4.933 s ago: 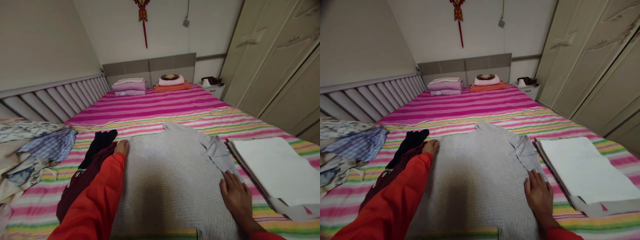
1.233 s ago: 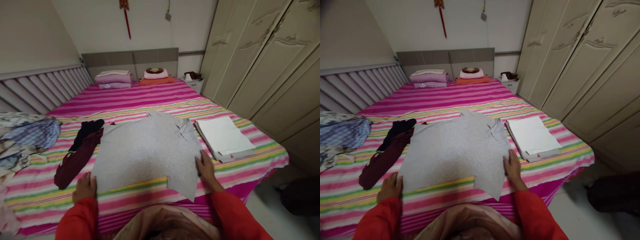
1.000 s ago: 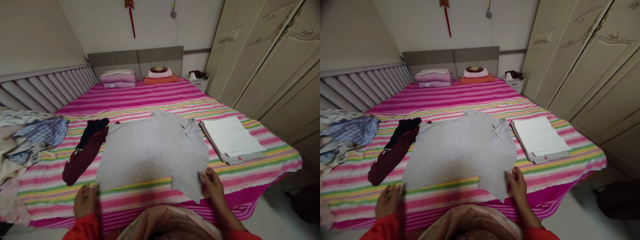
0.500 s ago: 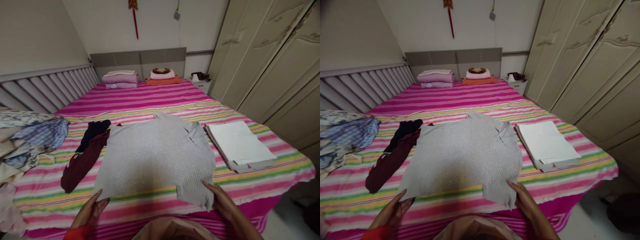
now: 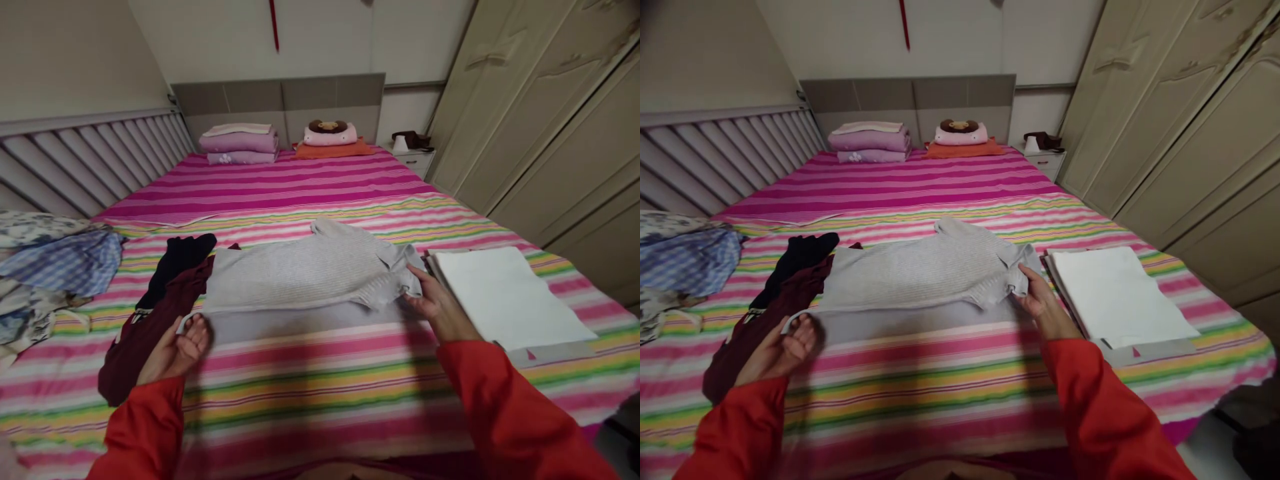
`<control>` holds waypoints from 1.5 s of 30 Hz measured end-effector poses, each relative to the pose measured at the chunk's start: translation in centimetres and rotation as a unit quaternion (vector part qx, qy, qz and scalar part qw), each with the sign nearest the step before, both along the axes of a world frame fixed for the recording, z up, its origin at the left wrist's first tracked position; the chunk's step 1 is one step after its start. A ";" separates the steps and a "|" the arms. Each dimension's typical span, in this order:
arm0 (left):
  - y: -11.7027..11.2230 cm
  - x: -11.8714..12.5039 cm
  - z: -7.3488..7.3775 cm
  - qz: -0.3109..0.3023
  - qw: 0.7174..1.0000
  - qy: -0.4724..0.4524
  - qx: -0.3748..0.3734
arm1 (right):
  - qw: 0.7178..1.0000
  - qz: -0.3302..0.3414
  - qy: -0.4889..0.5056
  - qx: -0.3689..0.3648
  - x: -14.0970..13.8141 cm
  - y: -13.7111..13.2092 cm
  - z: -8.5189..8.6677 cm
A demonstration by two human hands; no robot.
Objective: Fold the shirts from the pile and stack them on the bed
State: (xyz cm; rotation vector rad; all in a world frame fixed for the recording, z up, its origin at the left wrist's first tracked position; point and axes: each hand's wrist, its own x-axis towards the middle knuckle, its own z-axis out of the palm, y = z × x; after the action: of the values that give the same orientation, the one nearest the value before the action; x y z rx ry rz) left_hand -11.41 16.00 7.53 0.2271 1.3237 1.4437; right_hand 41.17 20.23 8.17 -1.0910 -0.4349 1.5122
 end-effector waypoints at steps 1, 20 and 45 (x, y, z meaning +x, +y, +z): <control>0.7 0.4 0.1 0.005 1.000 -0.025 -0.003 | 1.000 -0.002 0.004 0.010 -0.1 1.1 -0.2; 3.5 14.1 -6.8 -0.230 0.815 0.498 0.187 | 0.801 0.148 -0.502 0.289 -13.6 -0.7 -5.8; 4.7 -0.5 -5.8 -0.183 0.593 0.779 -0.088 | 0.484 0.063 -0.852 0.190 5.4 -2.9 -8.3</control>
State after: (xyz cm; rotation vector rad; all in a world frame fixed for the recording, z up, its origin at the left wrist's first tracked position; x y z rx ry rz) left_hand -11.86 20.74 1.74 1.8282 2.4899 0.4264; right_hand 46.59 17.35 -0.10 -1.8614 -2.0831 -0.2382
